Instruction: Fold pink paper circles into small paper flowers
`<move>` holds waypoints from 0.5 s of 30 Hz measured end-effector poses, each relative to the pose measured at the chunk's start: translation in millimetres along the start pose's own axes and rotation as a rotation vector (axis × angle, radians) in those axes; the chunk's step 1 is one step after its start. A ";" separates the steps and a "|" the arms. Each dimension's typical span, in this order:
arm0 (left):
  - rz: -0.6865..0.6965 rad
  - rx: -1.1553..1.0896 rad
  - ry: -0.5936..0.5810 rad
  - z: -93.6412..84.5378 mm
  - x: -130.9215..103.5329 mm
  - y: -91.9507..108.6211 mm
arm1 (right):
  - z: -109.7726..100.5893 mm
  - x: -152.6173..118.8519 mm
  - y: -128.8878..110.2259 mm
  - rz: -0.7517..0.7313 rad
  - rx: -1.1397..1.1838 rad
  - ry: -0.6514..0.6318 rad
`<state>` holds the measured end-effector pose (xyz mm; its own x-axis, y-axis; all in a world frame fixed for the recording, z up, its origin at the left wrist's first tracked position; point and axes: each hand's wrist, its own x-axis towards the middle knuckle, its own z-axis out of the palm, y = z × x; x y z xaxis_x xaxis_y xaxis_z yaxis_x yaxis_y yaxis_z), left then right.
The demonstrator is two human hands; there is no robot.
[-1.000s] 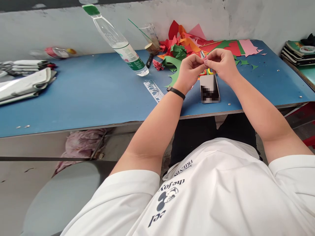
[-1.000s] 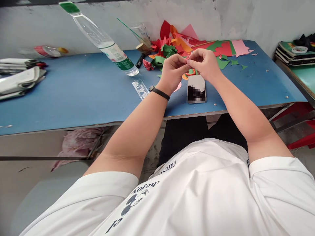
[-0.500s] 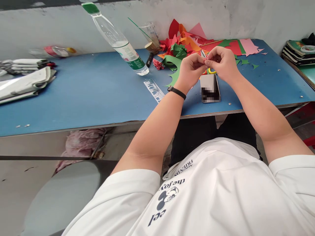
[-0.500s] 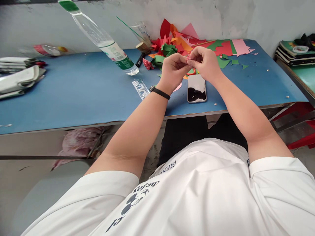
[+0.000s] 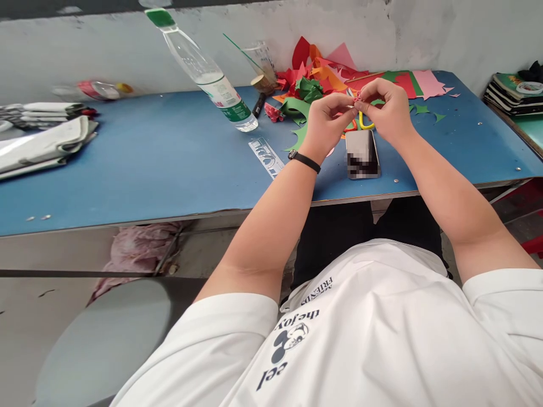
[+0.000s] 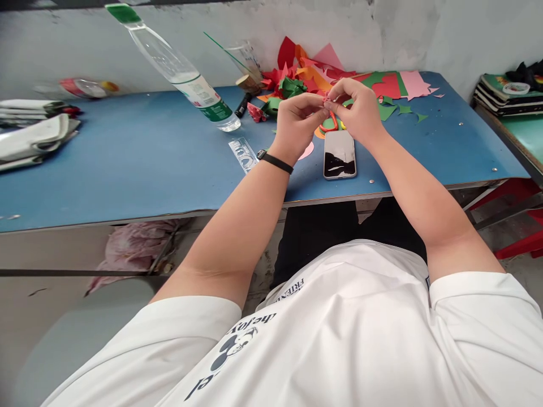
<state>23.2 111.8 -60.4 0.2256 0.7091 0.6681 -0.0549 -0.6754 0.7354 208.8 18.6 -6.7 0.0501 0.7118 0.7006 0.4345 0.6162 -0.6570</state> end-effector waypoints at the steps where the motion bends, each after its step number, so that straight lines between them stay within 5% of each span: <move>1: -0.009 -0.005 0.009 1.8 -1.0 2.8 | 1.1 0.1 -0.7 0.010 0.010 0.016; 15: -0.014 -0.038 0.081 13.9 -11.2 28.4 | 6.2 -4.0 -5.2 0.070 0.067 -0.001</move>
<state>32.6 81.9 -48.6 0.1473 0.7336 0.6634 -0.0894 -0.6581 0.7476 200.7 14.7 -7.8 0.0769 0.7543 0.6520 0.3692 0.5859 -0.7214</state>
